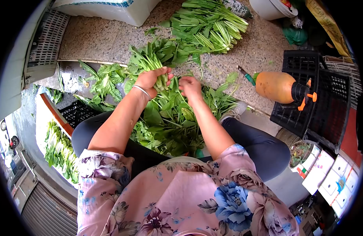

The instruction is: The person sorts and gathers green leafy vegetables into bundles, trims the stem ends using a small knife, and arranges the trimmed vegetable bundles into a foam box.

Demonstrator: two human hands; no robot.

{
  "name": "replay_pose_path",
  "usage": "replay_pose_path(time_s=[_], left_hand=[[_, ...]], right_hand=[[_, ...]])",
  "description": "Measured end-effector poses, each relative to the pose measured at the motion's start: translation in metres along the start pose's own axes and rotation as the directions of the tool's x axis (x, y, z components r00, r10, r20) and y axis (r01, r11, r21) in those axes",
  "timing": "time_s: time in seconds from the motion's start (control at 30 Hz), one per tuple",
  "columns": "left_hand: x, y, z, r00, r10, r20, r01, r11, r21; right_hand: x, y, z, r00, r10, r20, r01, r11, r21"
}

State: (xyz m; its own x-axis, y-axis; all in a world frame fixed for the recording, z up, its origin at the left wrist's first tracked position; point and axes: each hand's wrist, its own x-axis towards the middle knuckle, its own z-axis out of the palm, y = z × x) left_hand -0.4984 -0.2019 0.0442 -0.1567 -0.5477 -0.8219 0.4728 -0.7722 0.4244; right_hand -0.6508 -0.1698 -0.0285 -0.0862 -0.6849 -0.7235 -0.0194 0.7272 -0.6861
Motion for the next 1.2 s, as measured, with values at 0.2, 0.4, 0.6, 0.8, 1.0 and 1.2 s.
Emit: replay_pose_path(time_s=[0.2,0.4,0.6,0.8,1.0,1.2], left_hand=[[-0.005,0.004,-0.001,0.999,-0.013,0.051,0.015,1.0,-0.027],[-0.015,0.009,0.007,0.995,0.036,0.097,-0.03,0.998,-0.058],[-0.026,0.026,0.006,0.965,0.024,0.261,0.025,0.983,-0.182],[-0.047,0.057,-0.002,0.844,0.464,0.268,-0.303,0.826,-0.476],[-0.002,0.005,-0.027,0.997,0.076,-0.006,-0.076,0.989,-0.128],[-0.01,-0.023,-0.005,0.973,-0.158,0.17,0.138,0.983,0.12]], right_hand=[[0.02,0.007,0.058,0.928,0.198,0.315,-0.248,0.96,0.128],[0.071,0.035,0.11,0.889,0.082,0.45,-0.373,0.701,0.608],[0.037,0.01,0.104,0.983,0.163,0.081,-0.182,0.888,0.422],[0.01,-0.003,0.035,0.981,0.101,0.167,-0.184,0.764,0.619],[-0.009,-0.019,-0.027,1.0,0.005,-0.029,0.012,0.837,0.547],[-0.041,-0.056,-0.019,0.913,-0.368,-0.178,0.394,0.908,0.142]])
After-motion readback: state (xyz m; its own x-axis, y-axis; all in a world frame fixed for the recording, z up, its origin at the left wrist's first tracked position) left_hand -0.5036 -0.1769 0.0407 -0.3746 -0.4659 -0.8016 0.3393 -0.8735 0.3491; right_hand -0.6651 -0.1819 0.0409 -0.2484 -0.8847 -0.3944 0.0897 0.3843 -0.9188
